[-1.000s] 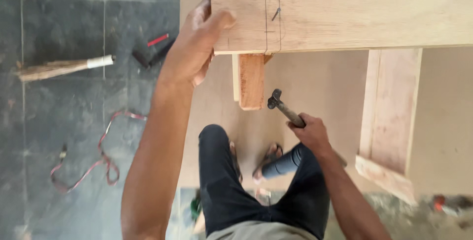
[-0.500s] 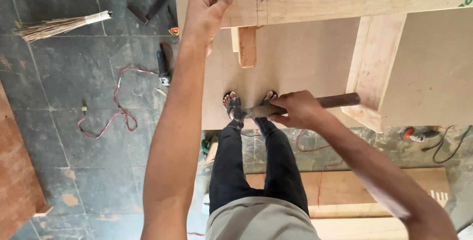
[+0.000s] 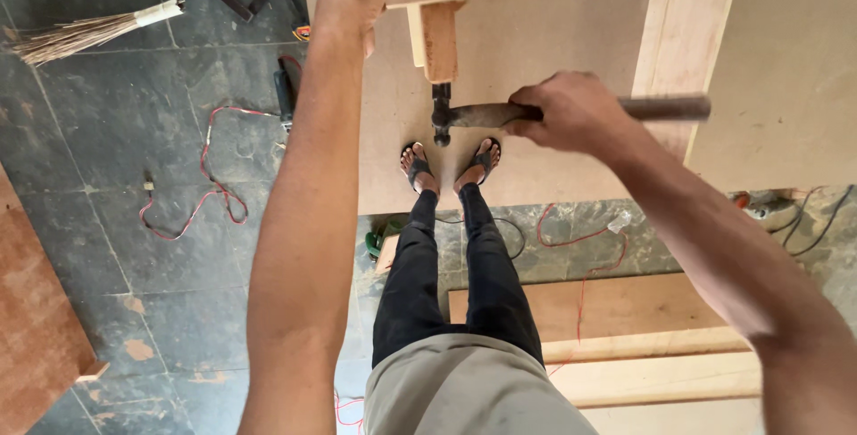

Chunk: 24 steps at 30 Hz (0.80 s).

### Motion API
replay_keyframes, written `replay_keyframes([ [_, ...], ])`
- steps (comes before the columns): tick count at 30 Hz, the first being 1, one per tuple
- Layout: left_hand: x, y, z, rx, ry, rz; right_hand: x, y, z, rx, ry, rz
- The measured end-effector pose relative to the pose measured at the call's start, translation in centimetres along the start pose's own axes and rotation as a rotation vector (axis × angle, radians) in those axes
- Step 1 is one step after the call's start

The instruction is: The person assembles wooden structures on a workshop floor by aligning plywood boards and hammering nails into marked lines. They use a hammer to drive nails into joints and a chisel to adjust the positioning of wood pieces.

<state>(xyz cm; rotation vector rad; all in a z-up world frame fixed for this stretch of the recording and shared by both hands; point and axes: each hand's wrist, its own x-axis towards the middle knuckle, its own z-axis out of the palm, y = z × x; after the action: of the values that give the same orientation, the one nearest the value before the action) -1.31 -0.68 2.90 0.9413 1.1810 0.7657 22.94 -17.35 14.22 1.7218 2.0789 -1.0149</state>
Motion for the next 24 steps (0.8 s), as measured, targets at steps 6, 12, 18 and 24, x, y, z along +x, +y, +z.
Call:
replay_keyframes([
  [6,0.0,0.9,-0.5,0.034,0.02,-0.139,-0.7,-2.0,0.4,-0.232,-0.266,-0.124],
  [12,-0.1,1.2,-0.3,0.068,0.062,-0.19,-0.4,-2.7,0.6,-0.174,-0.236,0.013],
  [18,0.0,1.3,-0.1,0.079,0.074,-0.154,0.3,-1.4,-0.3,-0.056,-0.047,0.06],
  [24,0.4,0.9,0.3,0.038,-0.02,-0.168,0.0,-3.0,0.1,-0.163,-0.416,0.038],
])
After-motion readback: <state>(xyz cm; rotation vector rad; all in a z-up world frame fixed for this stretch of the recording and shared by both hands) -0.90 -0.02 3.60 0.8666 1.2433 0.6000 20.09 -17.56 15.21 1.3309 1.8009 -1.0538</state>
